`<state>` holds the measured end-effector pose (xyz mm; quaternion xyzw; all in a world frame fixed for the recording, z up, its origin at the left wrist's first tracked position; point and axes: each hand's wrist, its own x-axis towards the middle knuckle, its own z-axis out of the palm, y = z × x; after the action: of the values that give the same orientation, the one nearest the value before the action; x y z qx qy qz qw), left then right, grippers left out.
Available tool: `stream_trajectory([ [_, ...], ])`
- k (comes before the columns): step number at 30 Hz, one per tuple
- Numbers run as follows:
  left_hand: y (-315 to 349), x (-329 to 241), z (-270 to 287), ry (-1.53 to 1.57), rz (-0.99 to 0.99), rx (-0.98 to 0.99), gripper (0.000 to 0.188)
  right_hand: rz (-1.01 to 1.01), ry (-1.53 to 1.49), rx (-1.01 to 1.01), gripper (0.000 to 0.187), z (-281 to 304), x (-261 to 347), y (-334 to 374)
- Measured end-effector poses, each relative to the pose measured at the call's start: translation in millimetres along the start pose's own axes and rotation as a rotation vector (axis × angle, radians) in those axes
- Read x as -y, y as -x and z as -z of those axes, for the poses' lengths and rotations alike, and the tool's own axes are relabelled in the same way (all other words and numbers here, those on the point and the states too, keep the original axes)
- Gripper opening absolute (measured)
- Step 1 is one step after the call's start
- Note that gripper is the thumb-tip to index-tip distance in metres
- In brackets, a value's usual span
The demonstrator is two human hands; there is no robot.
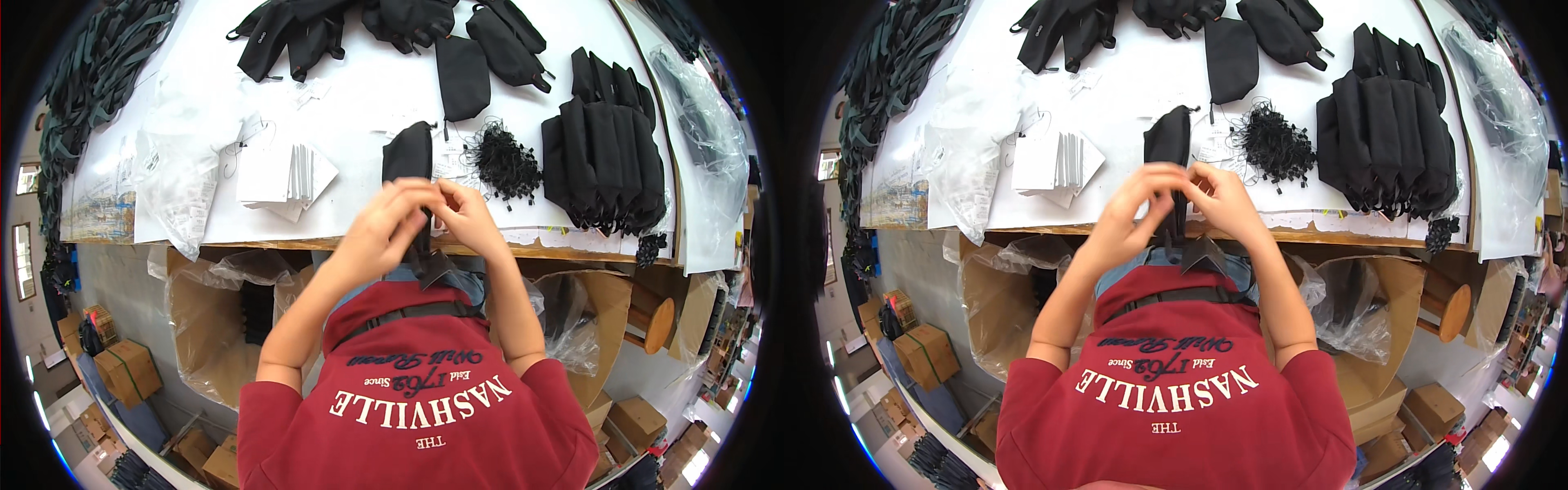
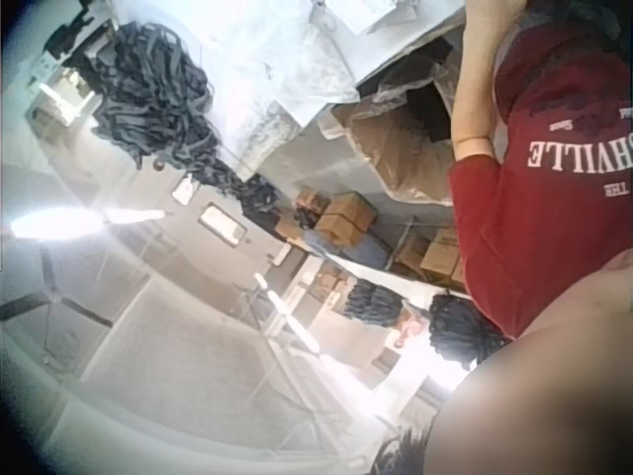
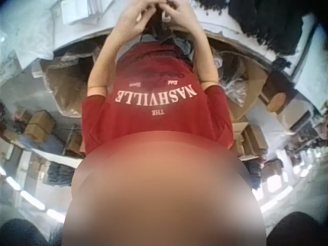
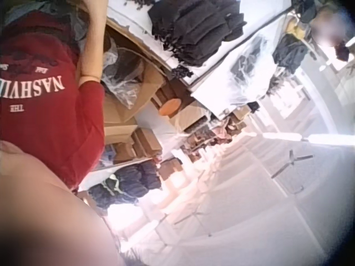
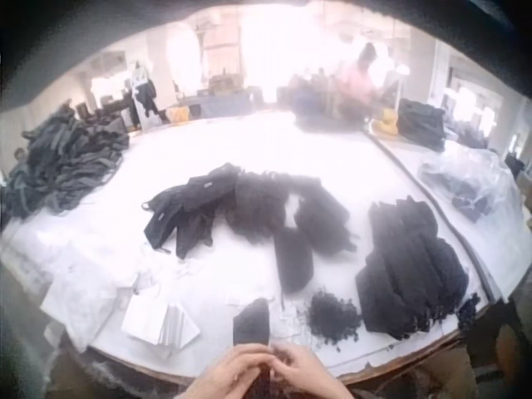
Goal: Packing small black pouches with instruction cards and silica gel packets.
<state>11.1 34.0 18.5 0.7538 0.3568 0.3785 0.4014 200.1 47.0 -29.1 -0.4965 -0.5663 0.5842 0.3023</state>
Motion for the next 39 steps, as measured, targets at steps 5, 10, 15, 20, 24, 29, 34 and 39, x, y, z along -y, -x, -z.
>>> stream_trajectory([
  [5, 0.0, 15.7, 12.6, -0.535, -0.171, -0.004, 0.037, 0.234, 0.420, -0.010, 0.010, 10.8, 45.0, 18.4],
  [10, 16.5, 22.4, 13.6, -0.715, -0.271, -0.093, 0.029, 0.233, 0.449, -0.064, 0.010, 11.9, 58.7, 27.4],
  [15, 16.4, 23.6, 15.7, -0.645, -0.286, -0.058, 0.026, 0.262, 0.457, -0.098, 0.010, 7.6, 57.8, 31.3],
  [20, 18.6, 25.0, 16.9, -0.562, -0.257, -0.006, 0.030, 0.273, 0.485, -0.055, 0.010, 7.3, 58.3, 31.9],
  [24, 21.8, 24.5, 17.4, -0.624, -0.321, 0.052, 0.034, 0.235, 0.423, 0.004, 0.010, 6.1, 51.1, 33.6],
  [29, 23.2, 26.2, 14.9, -0.560, -0.344, 0.038, 0.032, 0.217, 0.366, 0.071, 0.010, 5.2, 48.6, 33.0],
  [34, 23.5, 24.8, 15.0, -0.548, -0.347, 0.070, 0.030, 0.230, 0.386, 0.061, 0.010, 5.2, 46.3, 31.5],
  [39, 29.8, 16.0, 15.3, -0.484, -0.217, 0.214, 0.032, 0.346, 0.596, -0.175, 0.007, 13.3, 43.1, 18.4],
])
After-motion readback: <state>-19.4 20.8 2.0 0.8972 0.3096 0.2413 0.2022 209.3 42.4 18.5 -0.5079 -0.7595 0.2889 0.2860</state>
